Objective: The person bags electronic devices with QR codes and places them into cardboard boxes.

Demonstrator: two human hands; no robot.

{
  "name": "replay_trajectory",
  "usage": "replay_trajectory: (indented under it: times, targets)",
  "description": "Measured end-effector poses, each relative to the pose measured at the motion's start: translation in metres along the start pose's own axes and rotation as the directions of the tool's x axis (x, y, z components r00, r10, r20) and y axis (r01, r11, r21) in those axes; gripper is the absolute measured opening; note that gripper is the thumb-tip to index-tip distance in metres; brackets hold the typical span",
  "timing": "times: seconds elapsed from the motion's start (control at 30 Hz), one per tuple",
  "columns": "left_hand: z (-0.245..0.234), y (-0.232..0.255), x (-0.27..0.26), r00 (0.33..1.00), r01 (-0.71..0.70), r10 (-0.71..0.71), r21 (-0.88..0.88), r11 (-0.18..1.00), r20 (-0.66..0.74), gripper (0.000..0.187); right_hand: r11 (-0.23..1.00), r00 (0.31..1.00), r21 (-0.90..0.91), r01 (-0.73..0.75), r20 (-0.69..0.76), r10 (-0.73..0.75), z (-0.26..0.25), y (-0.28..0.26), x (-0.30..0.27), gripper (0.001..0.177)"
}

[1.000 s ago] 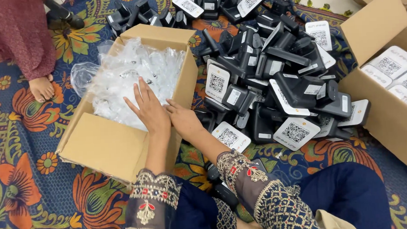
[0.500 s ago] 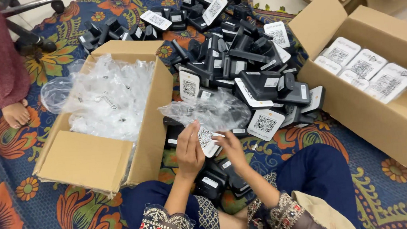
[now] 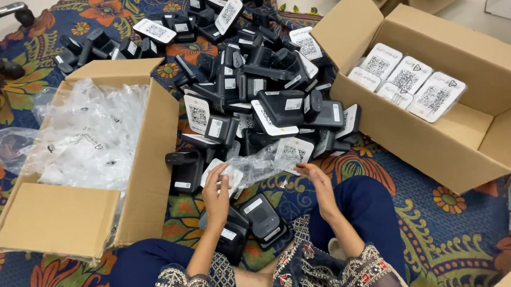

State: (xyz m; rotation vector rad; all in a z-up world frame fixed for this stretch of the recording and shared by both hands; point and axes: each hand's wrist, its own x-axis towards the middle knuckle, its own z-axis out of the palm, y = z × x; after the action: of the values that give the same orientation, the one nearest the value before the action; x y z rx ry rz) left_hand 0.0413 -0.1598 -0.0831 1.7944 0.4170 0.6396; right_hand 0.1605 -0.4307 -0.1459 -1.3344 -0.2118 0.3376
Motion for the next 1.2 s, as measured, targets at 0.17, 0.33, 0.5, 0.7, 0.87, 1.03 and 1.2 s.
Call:
replay_trajectory:
  times: [0.17,0.33,0.5,0.7,0.87,1.03,1.2]
  targets:
    - [0.0,-0.059,-0.001,0.988,0.139,-0.114,-0.263,0.955,0.107,0.032,1.0,0.998,-0.027,0.015,-0.061,-0.017,0.012,0.008,0.006,0.048]
    - [-0.008,-0.063,0.006,0.939,0.323,-0.24,-0.39,0.862,0.247,0.034,0.988,0.994,-0.112,0.104,-0.03,-0.108,0.003,0.019,0.007,0.034]
    - [-0.002,-0.019,0.013,0.938,0.335,-0.28,-0.334,0.881,0.203,0.061,0.997,0.999,0.075,0.031,0.018,-0.032,0.003,0.027,0.004,0.027]
    - [0.012,-0.078,0.002,0.982,0.172,-0.173,0.02,0.985,0.077,0.041,0.996,0.991,0.066,-0.062,0.123,0.053,0.024,-0.001,-0.001,0.031]
    - [0.011,-0.064,-0.003,0.981,0.193,-0.189,0.149,0.97,-0.044,0.03,0.999,0.953,-0.052,0.011,0.303,0.005,0.019,0.036,0.0,0.046]
    - [0.002,-0.039,0.005,0.966,0.231,-0.202,0.183,0.956,-0.165,0.028,0.969,0.905,-0.031,-0.243,0.352,0.239,0.036,-0.022,-0.005,0.054]
    - [-0.004,-0.092,0.006,0.984,0.078,-0.09,-0.084,0.993,-0.155,0.03,0.985,0.937,-0.105,-0.14,0.309,0.166,0.009,0.022,0.0,0.06]
